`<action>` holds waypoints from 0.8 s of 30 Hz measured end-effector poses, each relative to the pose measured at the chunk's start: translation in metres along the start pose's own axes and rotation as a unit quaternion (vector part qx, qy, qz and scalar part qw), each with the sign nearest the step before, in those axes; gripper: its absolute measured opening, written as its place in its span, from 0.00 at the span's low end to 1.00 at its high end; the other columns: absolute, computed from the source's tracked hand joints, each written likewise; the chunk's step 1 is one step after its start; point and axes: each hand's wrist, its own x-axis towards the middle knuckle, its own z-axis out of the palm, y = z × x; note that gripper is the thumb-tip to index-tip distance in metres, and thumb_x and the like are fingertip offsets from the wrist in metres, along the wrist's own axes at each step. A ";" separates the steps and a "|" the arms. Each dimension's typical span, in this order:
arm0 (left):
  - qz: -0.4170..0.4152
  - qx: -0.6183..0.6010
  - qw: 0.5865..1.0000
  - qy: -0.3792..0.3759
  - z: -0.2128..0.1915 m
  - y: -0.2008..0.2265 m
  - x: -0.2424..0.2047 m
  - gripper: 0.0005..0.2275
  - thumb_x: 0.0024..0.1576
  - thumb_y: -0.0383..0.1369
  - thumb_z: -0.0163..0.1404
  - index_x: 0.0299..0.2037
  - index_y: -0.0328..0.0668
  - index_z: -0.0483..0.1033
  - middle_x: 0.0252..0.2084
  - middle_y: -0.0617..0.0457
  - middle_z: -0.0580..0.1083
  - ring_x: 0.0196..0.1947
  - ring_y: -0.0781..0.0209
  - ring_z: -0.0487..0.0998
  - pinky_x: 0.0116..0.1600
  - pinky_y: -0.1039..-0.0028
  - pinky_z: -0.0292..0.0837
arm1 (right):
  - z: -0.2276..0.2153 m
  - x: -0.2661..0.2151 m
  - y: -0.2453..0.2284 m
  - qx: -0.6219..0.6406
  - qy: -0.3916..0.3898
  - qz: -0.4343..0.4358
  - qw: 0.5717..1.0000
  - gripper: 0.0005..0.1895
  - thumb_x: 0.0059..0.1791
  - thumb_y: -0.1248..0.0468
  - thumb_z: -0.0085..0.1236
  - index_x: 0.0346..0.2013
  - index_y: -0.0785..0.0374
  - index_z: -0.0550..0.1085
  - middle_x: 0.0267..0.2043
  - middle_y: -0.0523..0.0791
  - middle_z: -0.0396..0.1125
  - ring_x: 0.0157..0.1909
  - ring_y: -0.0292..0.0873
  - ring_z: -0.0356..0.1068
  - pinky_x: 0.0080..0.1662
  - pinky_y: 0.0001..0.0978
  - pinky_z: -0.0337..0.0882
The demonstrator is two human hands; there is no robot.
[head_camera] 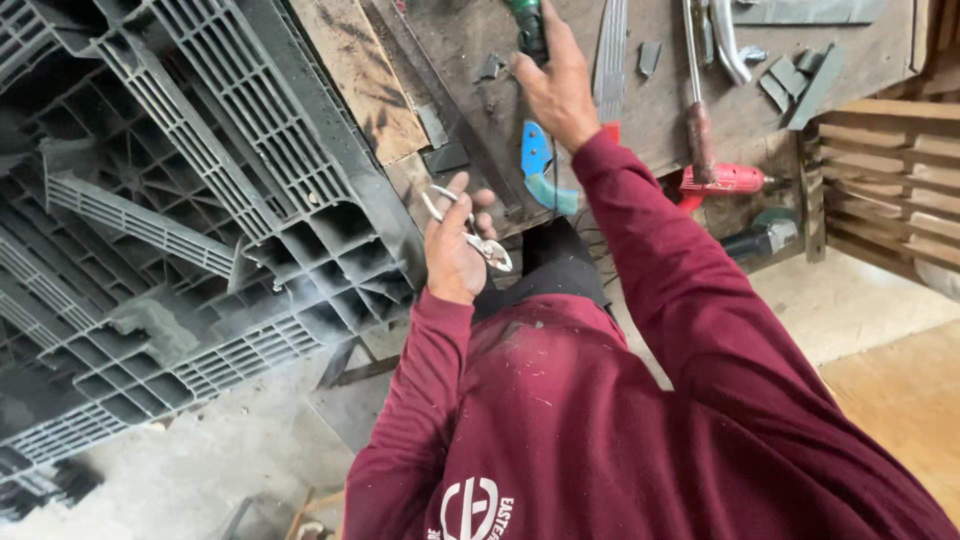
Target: The person uses an angle grinder to cut a section of a stacked plastic crate. They then use a soldering iron to melt and smooth the cut edges of the crate, working on the seams and corners to finish the repair.
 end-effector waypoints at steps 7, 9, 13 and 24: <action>0.047 -0.025 0.998 0.020 0.022 -0.009 0.016 0.20 0.64 0.28 0.48 0.66 0.32 0.65 0.47 0.47 0.77 0.36 0.62 0.75 0.39 0.70 0.73 | 0.016 0.007 0.000 -0.090 -0.030 0.024 0.995 0.33 0.52 0.59 0.62 0.67 0.68 0.61 0.55 0.57 0.67 0.57 0.61 0.67 0.57 0.49 0.68; 0.046 0.010 0.999 0.006 0.033 -0.011 0.015 0.19 0.64 0.28 0.47 0.66 0.32 0.65 0.47 0.47 0.77 0.36 0.61 0.75 0.37 0.70 0.72 | 0.008 0.005 0.009 -0.148 -0.060 0.057 0.985 0.27 0.55 0.55 0.63 0.62 0.65 0.66 0.53 0.55 0.68 0.57 0.62 0.66 0.58 0.52 0.68; 0.031 0.062 0.997 -0.031 0.061 -0.016 0.018 0.19 0.67 0.33 0.45 0.67 0.32 0.64 0.49 0.46 0.77 0.40 0.59 0.77 0.45 0.67 0.78 | -0.013 -0.010 0.017 -0.152 -0.018 -0.045 0.987 0.25 0.54 0.58 0.64 0.60 0.66 0.67 0.56 0.59 0.65 0.58 0.65 0.64 0.57 0.51 0.68; 0.013 0.127 0.966 -0.225 0.054 -0.079 0.056 0.28 0.70 0.41 0.45 0.74 0.25 0.59 0.70 0.45 0.67 0.67 0.57 0.69 0.74 0.66 0.61 | -0.059 -0.145 -0.055 0.238 -0.059 0.222 0.944 0.32 0.55 0.67 0.52 0.73 0.64 0.55 0.59 0.51 0.64 0.51 0.41 0.68 0.49 0.34 0.73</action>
